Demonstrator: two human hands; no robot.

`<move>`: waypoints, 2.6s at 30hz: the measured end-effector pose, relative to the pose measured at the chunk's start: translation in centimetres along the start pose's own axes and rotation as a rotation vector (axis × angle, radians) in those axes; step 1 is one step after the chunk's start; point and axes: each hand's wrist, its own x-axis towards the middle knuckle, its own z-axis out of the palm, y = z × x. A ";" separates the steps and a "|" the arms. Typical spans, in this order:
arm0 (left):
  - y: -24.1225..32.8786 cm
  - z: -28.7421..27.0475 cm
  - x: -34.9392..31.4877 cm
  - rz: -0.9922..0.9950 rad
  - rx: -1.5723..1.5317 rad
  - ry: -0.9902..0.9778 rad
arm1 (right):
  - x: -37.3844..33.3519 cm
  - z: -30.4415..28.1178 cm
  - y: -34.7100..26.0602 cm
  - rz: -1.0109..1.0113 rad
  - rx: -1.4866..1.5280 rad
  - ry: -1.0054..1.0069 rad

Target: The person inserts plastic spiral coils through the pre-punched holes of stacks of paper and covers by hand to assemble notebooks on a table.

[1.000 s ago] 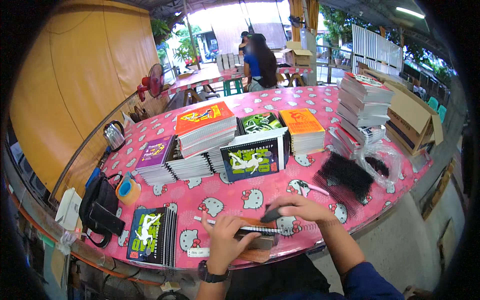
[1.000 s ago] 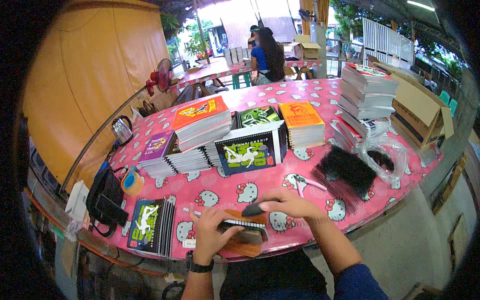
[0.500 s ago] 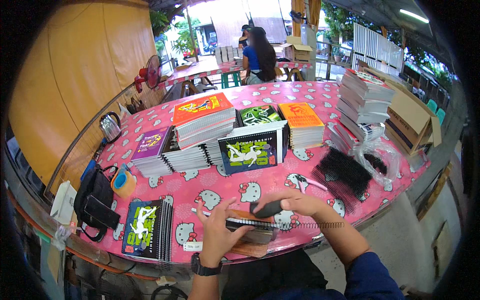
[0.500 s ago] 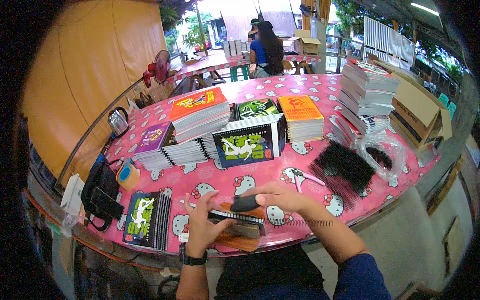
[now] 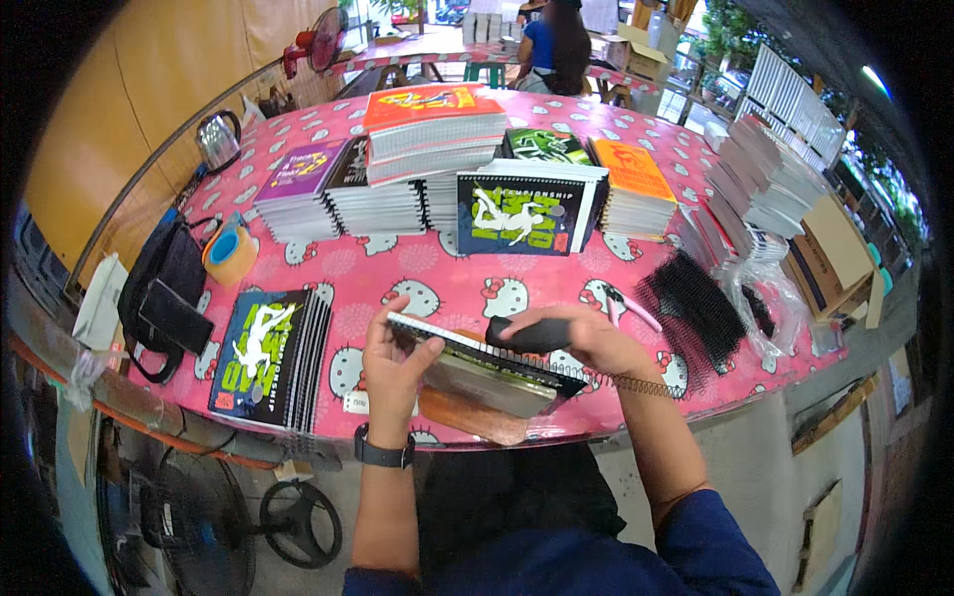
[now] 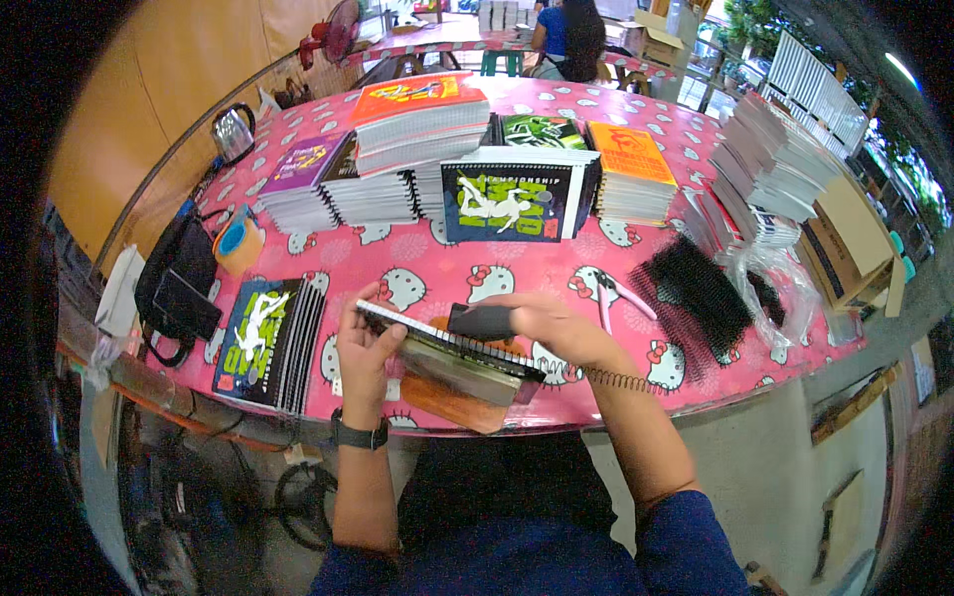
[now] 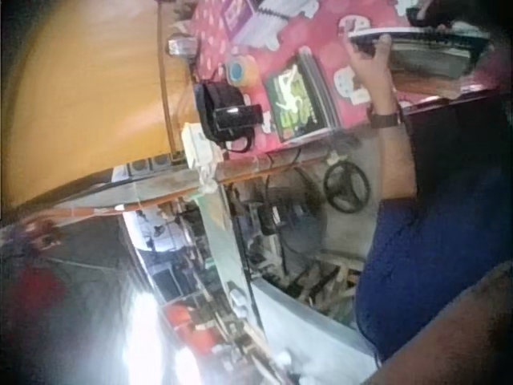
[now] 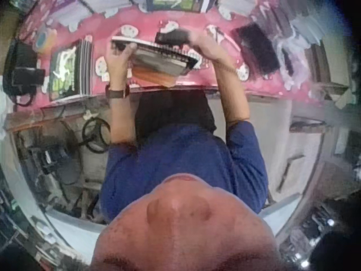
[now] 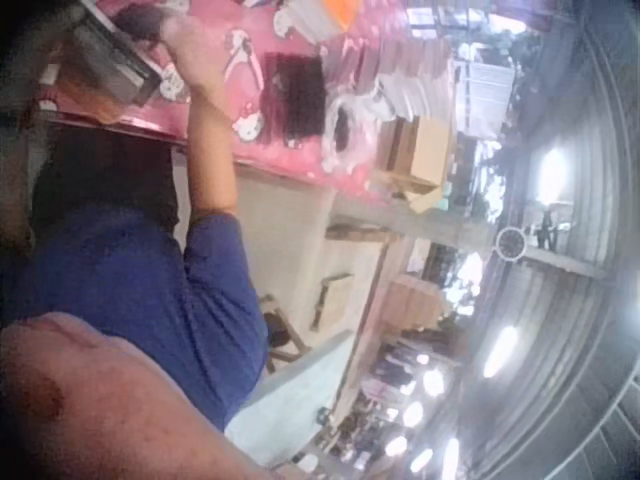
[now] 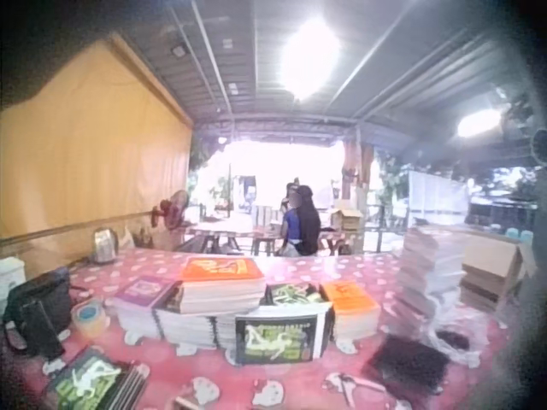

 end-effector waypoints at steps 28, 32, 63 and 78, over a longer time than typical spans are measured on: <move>-1.0 0.1 0.0 -0.008 -0.264 0.179 | 6.8 0.6 -0.4 0.123 -0.439 -0.031; -1.8 -0.3 -0.5 -0.013 -0.153 0.206 | 6.4 0.9 0.9 -0.015 0.170 -0.076; 7.2 8.9 -1.8 0.451 0.393 -0.203 | -1.8 6.9 -8.3 -0.258 -0.654 0.607; 5.9 9.2 -3.9 0.439 0.261 -0.028 | -1.1 8.4 -7.8 -0.354 -0.986 0.688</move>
